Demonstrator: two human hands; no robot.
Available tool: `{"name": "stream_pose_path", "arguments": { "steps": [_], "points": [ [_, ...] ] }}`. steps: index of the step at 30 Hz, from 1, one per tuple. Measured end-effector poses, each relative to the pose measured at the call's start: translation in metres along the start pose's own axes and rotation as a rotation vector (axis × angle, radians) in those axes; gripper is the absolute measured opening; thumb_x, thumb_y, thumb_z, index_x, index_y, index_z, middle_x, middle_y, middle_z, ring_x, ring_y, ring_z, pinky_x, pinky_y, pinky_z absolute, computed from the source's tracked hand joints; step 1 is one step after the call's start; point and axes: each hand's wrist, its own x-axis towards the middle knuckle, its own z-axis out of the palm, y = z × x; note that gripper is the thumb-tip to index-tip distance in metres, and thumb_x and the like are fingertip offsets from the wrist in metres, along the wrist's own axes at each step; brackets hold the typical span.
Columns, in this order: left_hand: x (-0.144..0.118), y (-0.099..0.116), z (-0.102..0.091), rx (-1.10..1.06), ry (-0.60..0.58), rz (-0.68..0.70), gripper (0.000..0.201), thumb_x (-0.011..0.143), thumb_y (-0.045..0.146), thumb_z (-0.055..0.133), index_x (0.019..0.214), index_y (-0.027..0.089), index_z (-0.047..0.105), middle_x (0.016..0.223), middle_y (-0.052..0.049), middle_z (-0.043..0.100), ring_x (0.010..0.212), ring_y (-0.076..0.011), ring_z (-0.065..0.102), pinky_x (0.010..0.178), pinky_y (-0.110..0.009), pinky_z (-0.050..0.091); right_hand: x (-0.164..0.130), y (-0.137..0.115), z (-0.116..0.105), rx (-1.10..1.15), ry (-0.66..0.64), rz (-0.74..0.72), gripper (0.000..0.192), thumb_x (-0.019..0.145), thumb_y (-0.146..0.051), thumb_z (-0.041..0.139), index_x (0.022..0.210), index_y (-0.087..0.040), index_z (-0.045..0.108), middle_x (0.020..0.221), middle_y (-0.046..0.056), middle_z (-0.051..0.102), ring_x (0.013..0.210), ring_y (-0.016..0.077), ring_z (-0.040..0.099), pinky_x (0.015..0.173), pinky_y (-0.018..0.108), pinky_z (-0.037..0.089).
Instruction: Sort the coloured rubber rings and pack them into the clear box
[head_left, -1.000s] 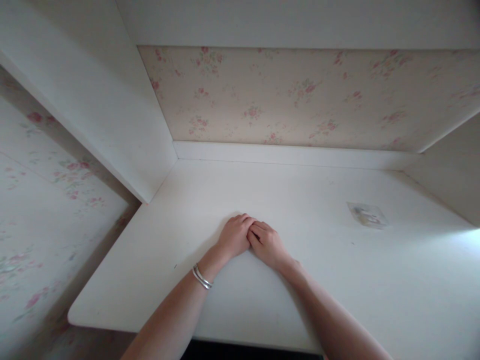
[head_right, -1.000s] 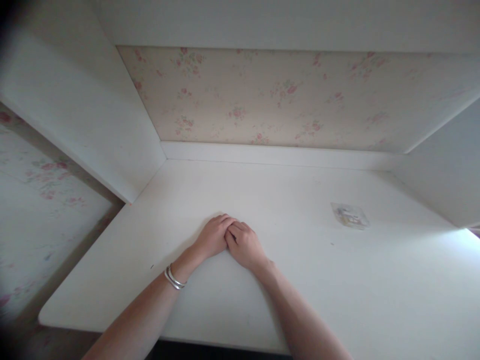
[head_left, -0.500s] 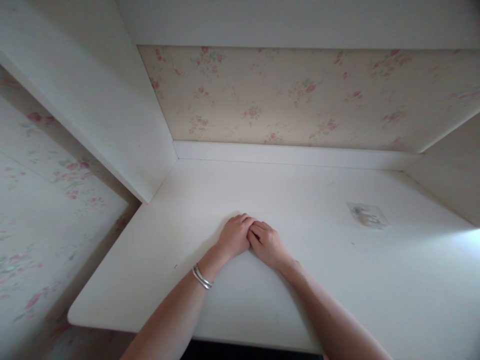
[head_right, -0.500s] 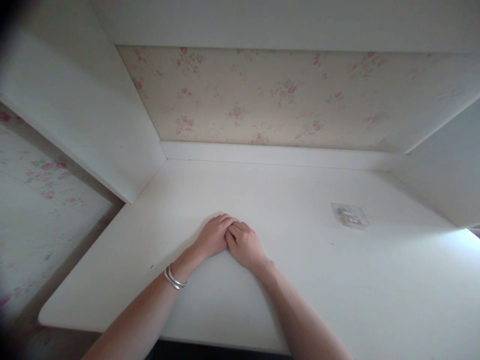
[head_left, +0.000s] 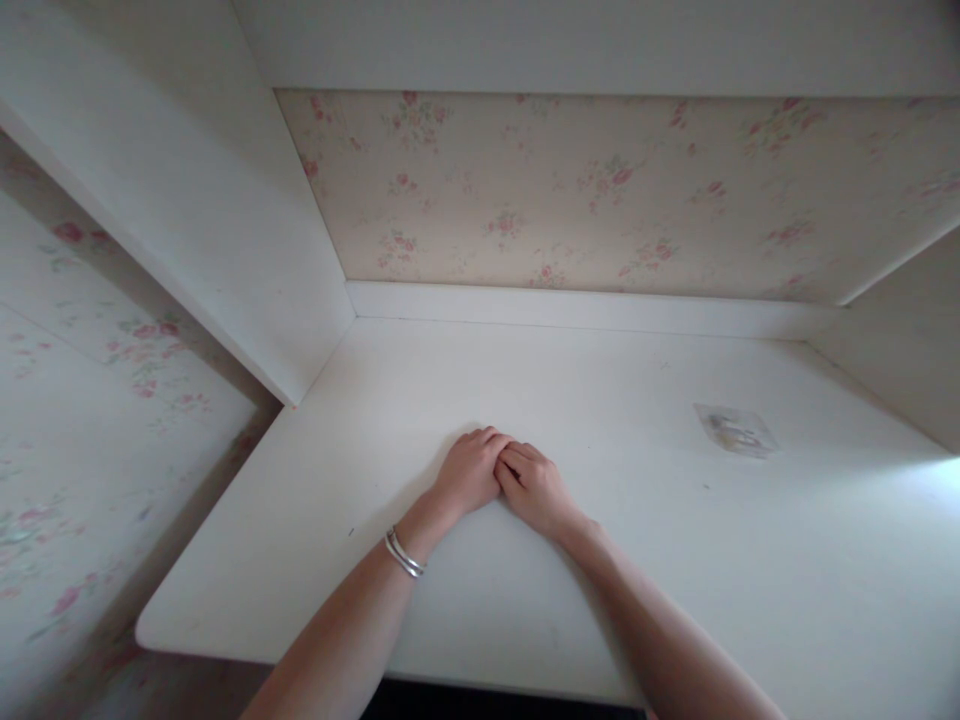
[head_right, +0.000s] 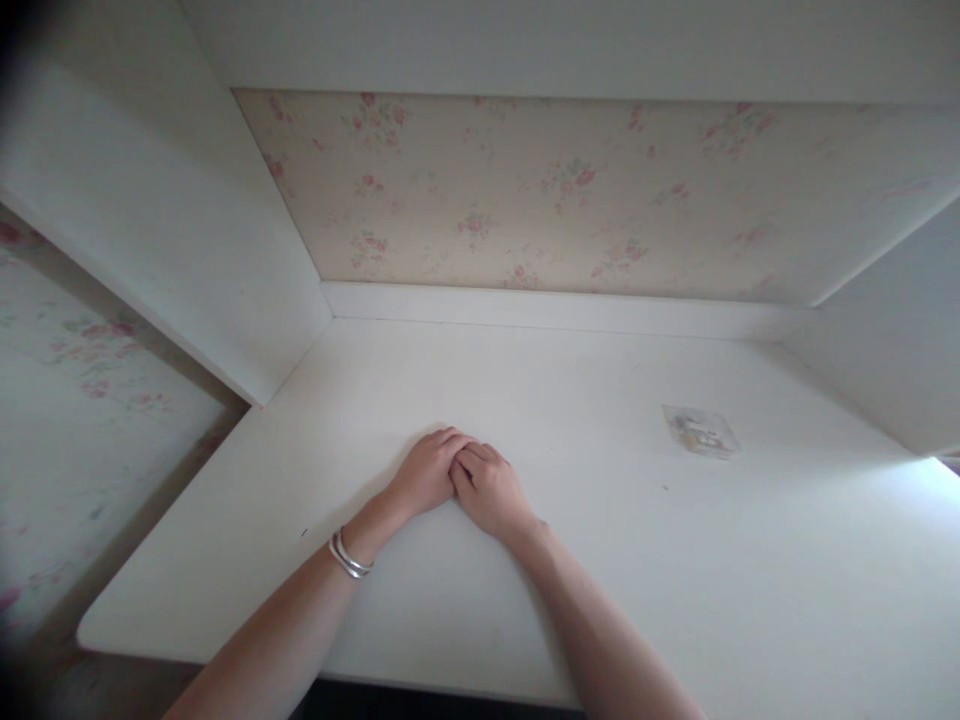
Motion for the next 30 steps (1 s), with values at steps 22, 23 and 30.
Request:
{"name": "stream_pose_path", "arguments": {
  "steps": [22,23,30],
  "points": [
    [-0.0006,-0.0021,0.0014,0.017,0.009,0.025,0.032,0.079,0.007,0.048,0.105,0.02,0.059,0.101,-0.005,0.061,0.096,-0.0188,0.055,0.087,-0.032,0.044,0.0,0.0002,0.0001,-0.002,-0.007,0.006,0.02,0.09,-0.015,0.044,0.084,-0.019,0.062,0.092,0.005,0.065,0.086,0.0157,0.057,0.079,0.028,0.044],
    [-0.0004,-0.0024,0.0016,0.017,0.007,0.026,0.031,0.079,0.008,0.048,0.105,0.02,0.059,0.101,-0.005,0.061,0.096,-0.0189,0.055,0.087,-0.032,0.044,0.0001,0.0006,0.0005,-0.004,-0.006,0.004,0.02,0.09,-0.015,0.044,0.083,-0.019,0.062,0.091,0.005,0.065,0.085,0.0157,0.057,0.079,0.028,0.044],
    [0.0004,-0.0029,0.0019,0.017,0.016,0.033,0.03,0.079,0.008,0.048,0.105,0.02,0.058,0.1,-0.005,0.061,0.095,-0.0189,0.055,0.087,-0.031,0.044,0.0001,-0.0001,0.0002,0.001,0.003,0.0,0.02,0.09,-0.016,0.044,0.084,-0.019,0.062,0.092,0.005,0.065,0.084,0.0158,0.057,0.077,0.028,0.043]
  ]
}}
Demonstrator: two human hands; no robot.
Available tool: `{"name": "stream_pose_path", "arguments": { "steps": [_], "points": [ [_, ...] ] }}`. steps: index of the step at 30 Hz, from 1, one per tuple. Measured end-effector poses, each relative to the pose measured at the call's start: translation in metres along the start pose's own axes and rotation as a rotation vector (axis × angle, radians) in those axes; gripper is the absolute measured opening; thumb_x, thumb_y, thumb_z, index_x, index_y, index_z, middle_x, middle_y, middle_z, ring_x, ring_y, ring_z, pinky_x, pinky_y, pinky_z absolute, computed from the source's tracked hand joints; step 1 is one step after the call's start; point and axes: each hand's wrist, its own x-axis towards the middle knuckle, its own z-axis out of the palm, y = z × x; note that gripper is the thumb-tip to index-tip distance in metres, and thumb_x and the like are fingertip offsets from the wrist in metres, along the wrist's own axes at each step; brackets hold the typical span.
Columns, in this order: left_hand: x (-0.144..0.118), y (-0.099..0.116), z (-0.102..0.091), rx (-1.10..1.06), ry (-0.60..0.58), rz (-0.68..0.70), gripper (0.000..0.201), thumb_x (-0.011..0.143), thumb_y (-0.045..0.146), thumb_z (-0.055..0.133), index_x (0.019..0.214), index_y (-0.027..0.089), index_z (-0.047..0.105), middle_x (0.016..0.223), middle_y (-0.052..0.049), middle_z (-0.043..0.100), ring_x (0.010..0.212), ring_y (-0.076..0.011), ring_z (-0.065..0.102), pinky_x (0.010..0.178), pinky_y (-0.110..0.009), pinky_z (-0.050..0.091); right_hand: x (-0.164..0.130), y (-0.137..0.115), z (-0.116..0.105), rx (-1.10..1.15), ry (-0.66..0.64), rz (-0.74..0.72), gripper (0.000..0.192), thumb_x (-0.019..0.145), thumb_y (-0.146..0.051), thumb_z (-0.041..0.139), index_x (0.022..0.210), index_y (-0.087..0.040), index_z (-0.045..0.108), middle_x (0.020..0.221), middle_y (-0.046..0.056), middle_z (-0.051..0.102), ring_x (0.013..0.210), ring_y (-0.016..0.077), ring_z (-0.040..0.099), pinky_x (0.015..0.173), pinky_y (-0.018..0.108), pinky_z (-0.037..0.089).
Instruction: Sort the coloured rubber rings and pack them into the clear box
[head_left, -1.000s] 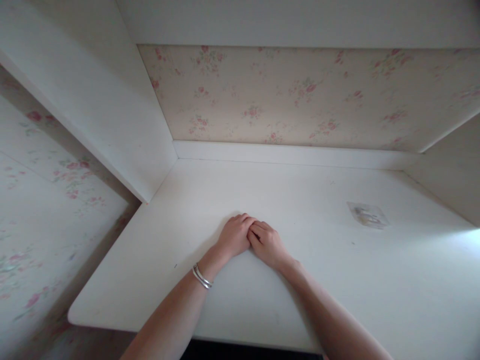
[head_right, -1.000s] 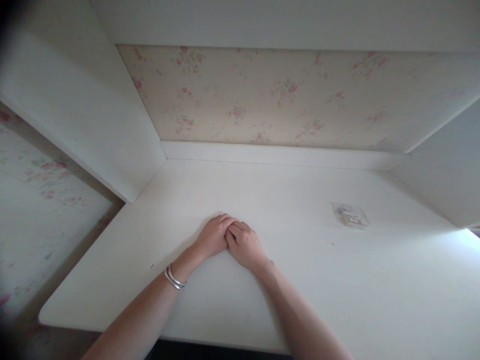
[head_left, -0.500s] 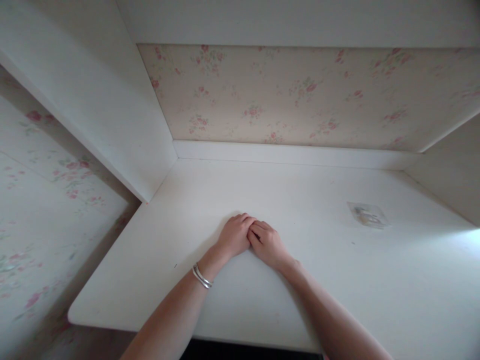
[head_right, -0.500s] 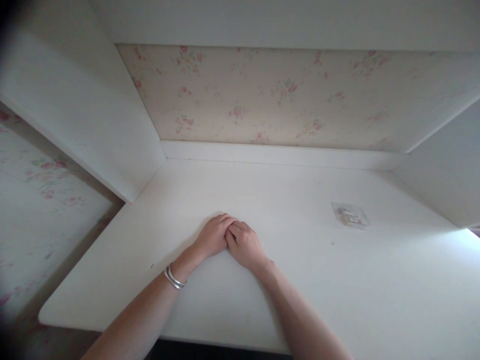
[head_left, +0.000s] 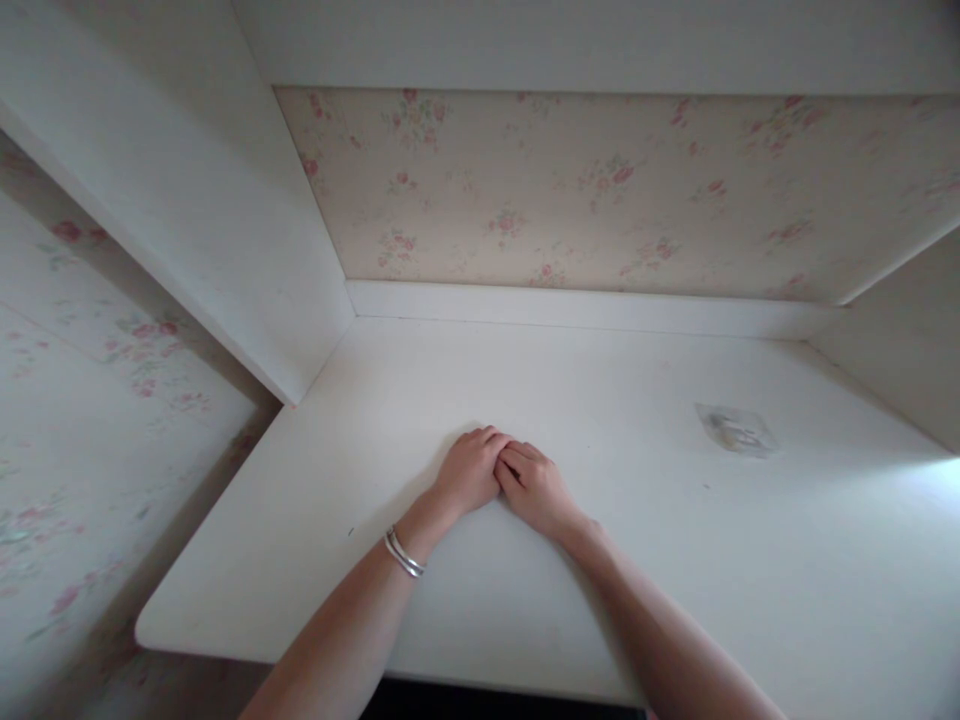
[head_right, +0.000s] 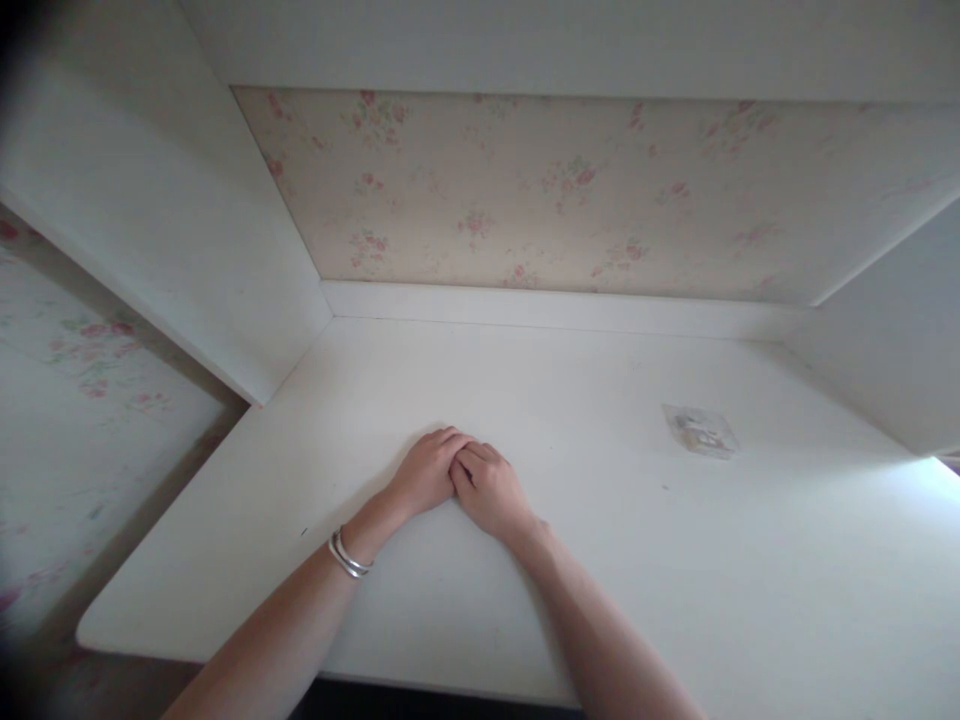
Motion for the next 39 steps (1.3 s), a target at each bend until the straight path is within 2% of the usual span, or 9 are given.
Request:
{"name": "stream_pose_path", "arguments": {
  "steps": [27,39],
  "points": [
    [-0.0002,-0.001,0.0015,0.0,0.01,0.012,0.032,0.078,0.008,0.049,0.106,0.02,0.058,0.101,-0.005,0.061,0.096,-0.0185,0.055,0.088,-0.031,0.044,-0.0002,-0.0006,-0.001,0.0,-0.003,0.008,0.02,0.09,-0.015,0.044,0.084,-0.02,0.063,0.093,0.005,0.065,0.086,0.0159,0.057,0.079,0.028,0.044],
    [-0.0002,0.0014,-0.001,-0.006,-0.023,-0.021,0.032,0.079,0.007,0.048,0.106,0.02,0.059,0.102,-0.006,0.061,0.097,-0.0191,0.055,0.089,-0.032,0.043,-0.0002,0.0007,-0.0001,-0.01,-0.007,0.013,0.02,0.09,-0.016,0.044,0.086,-0.02,0.063,0.095,0.005,0.065,0.086,0.0156,0.057,0.079,0.028,0.044]
  ]
}}
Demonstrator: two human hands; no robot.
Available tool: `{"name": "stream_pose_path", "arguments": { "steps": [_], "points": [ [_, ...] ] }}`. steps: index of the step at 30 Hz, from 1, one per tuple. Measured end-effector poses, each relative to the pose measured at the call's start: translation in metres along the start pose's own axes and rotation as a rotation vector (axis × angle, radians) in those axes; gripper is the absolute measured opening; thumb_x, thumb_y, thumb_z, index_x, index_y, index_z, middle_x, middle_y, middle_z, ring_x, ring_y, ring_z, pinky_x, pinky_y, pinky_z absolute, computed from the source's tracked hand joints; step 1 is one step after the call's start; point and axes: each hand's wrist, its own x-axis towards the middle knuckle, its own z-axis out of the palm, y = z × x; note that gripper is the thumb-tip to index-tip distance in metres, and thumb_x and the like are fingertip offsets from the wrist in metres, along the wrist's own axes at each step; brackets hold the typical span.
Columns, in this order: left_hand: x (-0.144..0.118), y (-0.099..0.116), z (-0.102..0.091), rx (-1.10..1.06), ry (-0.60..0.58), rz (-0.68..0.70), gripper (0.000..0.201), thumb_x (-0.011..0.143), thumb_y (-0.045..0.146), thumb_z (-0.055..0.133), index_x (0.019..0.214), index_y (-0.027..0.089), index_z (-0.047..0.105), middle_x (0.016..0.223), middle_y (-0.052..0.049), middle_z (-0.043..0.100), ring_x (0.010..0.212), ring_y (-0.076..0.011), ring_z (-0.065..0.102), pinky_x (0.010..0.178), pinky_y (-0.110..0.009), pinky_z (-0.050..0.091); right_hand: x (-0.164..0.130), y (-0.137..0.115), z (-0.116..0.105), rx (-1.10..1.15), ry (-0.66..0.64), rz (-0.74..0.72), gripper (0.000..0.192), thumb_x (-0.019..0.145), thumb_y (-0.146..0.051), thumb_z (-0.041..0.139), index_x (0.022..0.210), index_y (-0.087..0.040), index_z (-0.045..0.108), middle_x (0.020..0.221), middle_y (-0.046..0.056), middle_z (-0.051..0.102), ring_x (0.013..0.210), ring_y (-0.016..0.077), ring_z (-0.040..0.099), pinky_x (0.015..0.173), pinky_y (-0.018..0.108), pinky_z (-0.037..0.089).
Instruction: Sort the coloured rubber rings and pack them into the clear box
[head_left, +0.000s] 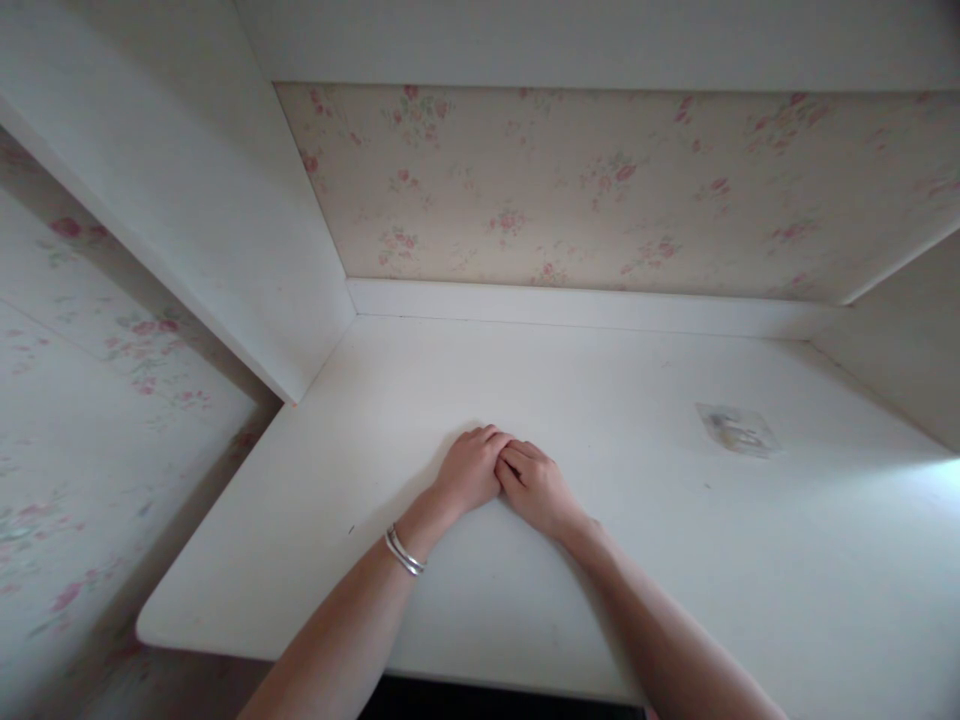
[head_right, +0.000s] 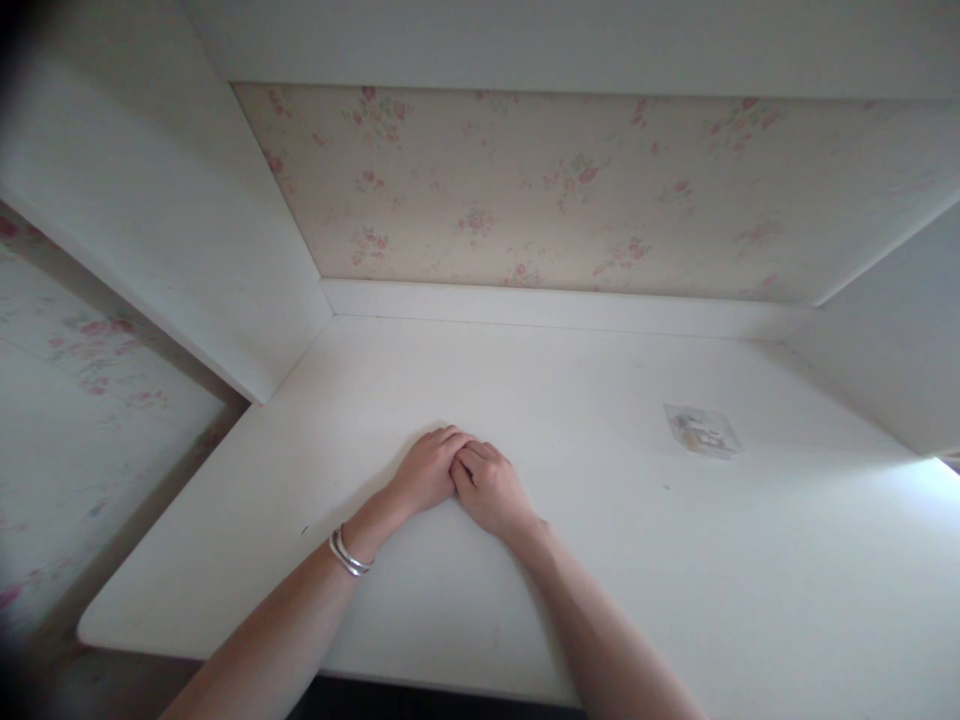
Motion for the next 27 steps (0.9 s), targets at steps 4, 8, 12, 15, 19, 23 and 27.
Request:
{"name": "stream_pose_path", "arguments": {
  "steps": [4,8,12,15,19,23,27],
  "points": [
    [-0.0002,-0.001,0.001,0.007,0.015,0.019,0.032,0.079,0.006,0.048,0.105,0.02,0.059,0.101,-0.006,0.061,0.096,-0.0187,0.055,0.088,-0.032,0.044,0.0001,-0.0005,-0.0003,0.0,-0.004,-0.002,0.02,0.091,-0.016,0.044,0.086,-0.02,0.063,0.095,0.005,0.065,0.086,0.016,0.057,0.079,0.029,0.044],
    [-0.0007,-0.0012,0.0012,0.007,0.022,0.023,0.032,0.078,0.007,0.048,0.105,0.02,0.059,0.101,-0.005,0.061,0.096,-0.0186,0.055,0.087,-0.032,0.044,0.0002,-0.0009,-0.0004,0.004,0.0,-0.002,0.021,0.09,-0.016,0.043,0.086,-0.02,0.063,0.094,0.005,0.065,0.086,0.016,0.057,0.079,0.029,0.044],
    [-0.0007,-0.0008,0.0008,0.008,0.02,0.019,0.032,0.078,0.006,0.048,0.105,0.02,0.059,0.102,-0.006,0.061,0.096,-0.0189,0.055,0.088,-0.032,0.044,0.0,-0.0011,-0.0009,0.001,-0.008,0.0,0.021,0.09,-0.016,0.043,0.084,-0.02,0.063,0.094,0.005,0.065,0.086,0.0159,0.057,0.079,0.029,0.044],
    [-0.0005,-0.001,0.0008,0.008,0.012,0.016,0.032,0.078,0.006,0.048,0.105,0.02,0.058,0.102,-0.006,0.061,0.096,-0.019,0.055,0.087,-0.032,0.044,-0.0002,-0.0009,-0.0011,0.006,-0.01,-0.005,0.02,0.09,-0.016,0.044,0.085,-0.02,0.063,0.094,0.005,0.065,0.087,0.0158,0.057,0.08,0.028,0.044],
    [-0.0004,-0.0007,0.0005,0.003,0.017,0.018,0.031,0.078,0.006,0.047,0.104,0.02,0.058,0.101,-0.005,0.061,0.095,-0.0186,0.055,0.087,-0.032,0.044,-0.0002,-0.0004,-0.0005,0.012,-0.006,-0.009,0.02,0.091,-0.016,0.043,0.087,-0.019,0.063,0.096,0.005,0.065,0.088,0.0159,0.057,0.081,0.029,0.044],
    [-0.0005,0.0008,-0.0009,0.003,-0.001,-0.008,0.032,0.078,0.006,0.047,0.105,0.02,0.059,0.102,-0.006,0.061,0.096,-0.0191,0.055,0.087,-0.032,0.044,-0.0002,-0.0004,-0.0001,0.012,0.002,-0.008,0.021,0.091,-0.016,0.043,0.089,-0.02,0.064,0.096,0.005,0.065,0.088,0.0163,0.057,0.081,0.03,0.045],
    [-0.0004,0.0009,-0.0006,0.005,0.001,-0.003,0.032,0.079,0.007,0.048,0.106,0.02,0.058,0.102,-0.006,0.061,0.096,-0.0189,0.055,0.087,-0.032,0.044,-0.0001,0.0,0.0,0.004,-0.002,-0.006,0.021,0.091,-0.016,0.043,0.088,-0.019,0.064,0.096,0.005,0.065,0.087,0.0163,0.057,0.081,0.03,0.045]
  ]
}}
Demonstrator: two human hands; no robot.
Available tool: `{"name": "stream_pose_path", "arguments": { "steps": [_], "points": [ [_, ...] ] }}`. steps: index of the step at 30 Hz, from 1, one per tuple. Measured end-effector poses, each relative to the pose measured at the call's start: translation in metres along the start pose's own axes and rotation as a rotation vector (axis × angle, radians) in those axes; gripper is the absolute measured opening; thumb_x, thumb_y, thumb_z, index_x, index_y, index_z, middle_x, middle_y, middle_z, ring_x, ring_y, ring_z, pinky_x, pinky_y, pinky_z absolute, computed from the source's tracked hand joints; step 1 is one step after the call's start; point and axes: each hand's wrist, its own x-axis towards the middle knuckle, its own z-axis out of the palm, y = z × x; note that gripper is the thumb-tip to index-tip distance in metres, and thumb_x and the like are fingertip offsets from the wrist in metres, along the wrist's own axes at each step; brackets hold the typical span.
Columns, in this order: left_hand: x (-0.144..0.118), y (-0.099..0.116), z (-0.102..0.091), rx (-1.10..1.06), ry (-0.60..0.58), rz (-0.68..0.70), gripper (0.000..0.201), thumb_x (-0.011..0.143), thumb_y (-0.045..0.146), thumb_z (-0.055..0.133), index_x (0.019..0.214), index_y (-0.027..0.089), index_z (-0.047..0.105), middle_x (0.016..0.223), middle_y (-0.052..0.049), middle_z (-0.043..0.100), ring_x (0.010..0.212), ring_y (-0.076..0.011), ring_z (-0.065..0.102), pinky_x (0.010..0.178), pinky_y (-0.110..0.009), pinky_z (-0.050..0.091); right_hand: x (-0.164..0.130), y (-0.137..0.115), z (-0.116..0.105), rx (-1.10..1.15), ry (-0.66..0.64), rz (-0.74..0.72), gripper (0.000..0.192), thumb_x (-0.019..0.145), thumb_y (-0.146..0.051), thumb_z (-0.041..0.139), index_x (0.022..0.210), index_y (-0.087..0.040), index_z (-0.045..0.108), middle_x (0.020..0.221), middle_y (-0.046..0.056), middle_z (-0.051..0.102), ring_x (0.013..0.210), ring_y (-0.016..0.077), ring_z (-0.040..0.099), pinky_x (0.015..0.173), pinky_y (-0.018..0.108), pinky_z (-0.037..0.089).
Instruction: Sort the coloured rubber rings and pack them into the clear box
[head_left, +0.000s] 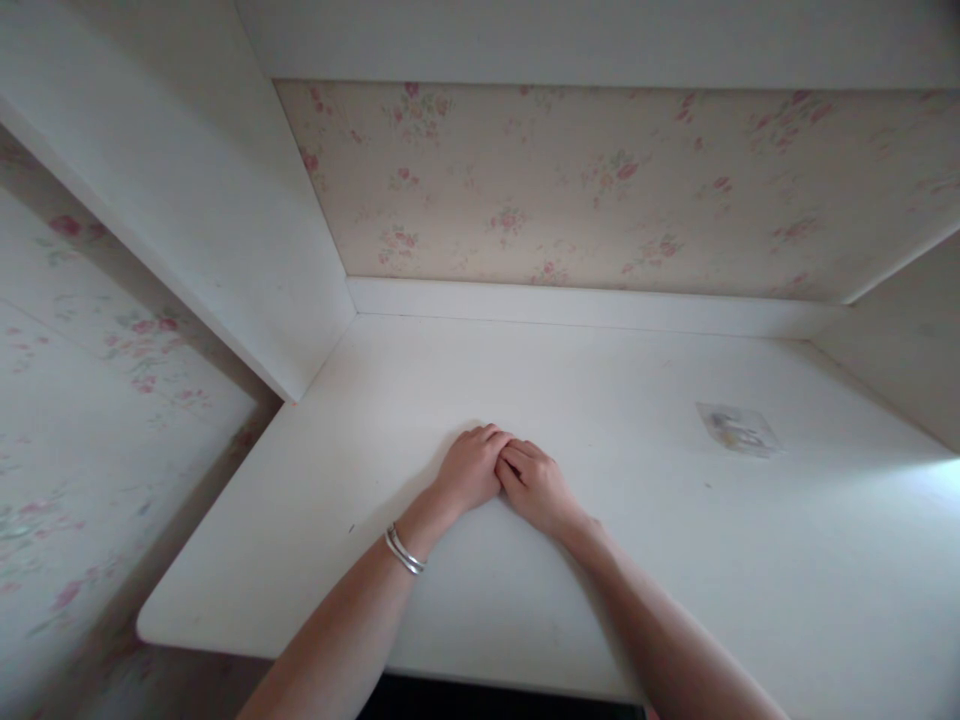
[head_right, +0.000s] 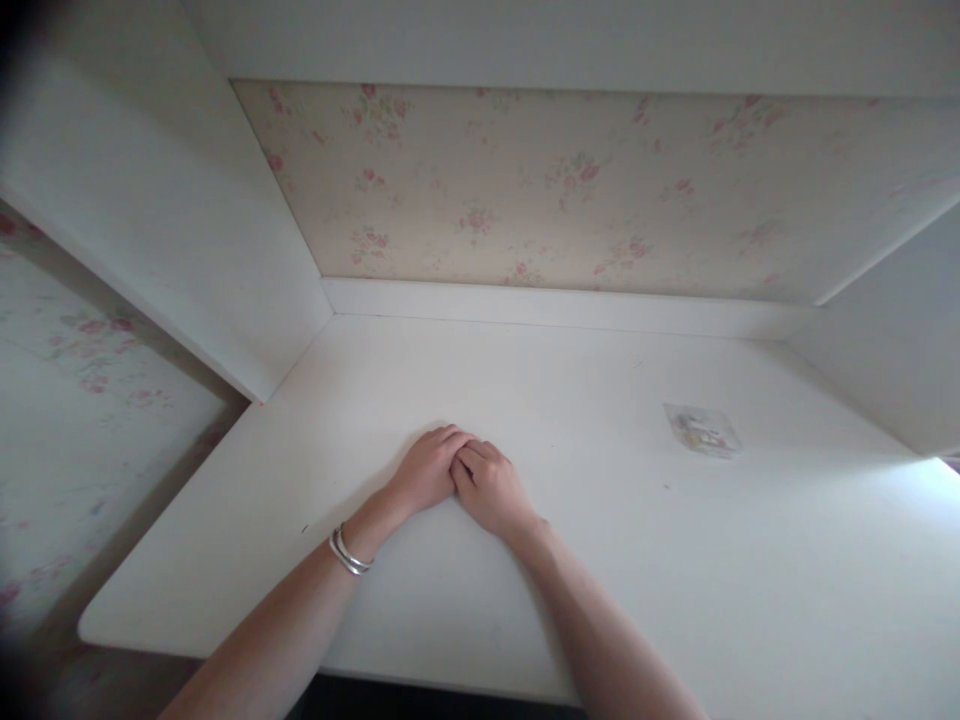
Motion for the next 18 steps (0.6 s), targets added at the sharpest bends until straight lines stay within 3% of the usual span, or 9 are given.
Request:
{"name": "stream_pose_path", "arguments": {
  "steps": [18],
  "points": [
    [0.0003,0.0003,-0.0001,0.011,-0.011,-0.015,0.031,0.079,0.006,0.048,0.104,0.02,0.059,0.102,-0.006,0.061,0.097,-0.0191,0.055,0.088,-0.032,0.044,0.0002,-0.0006,-0.0002,-0.004,-0.001,0.002,0.021,0.09,-0.016,0.043,0.086,-0.02,0.063,0.094,0.005,0.065,0.086,0.0156,0.057,0.079,0.029,0.045]
  ]
}}
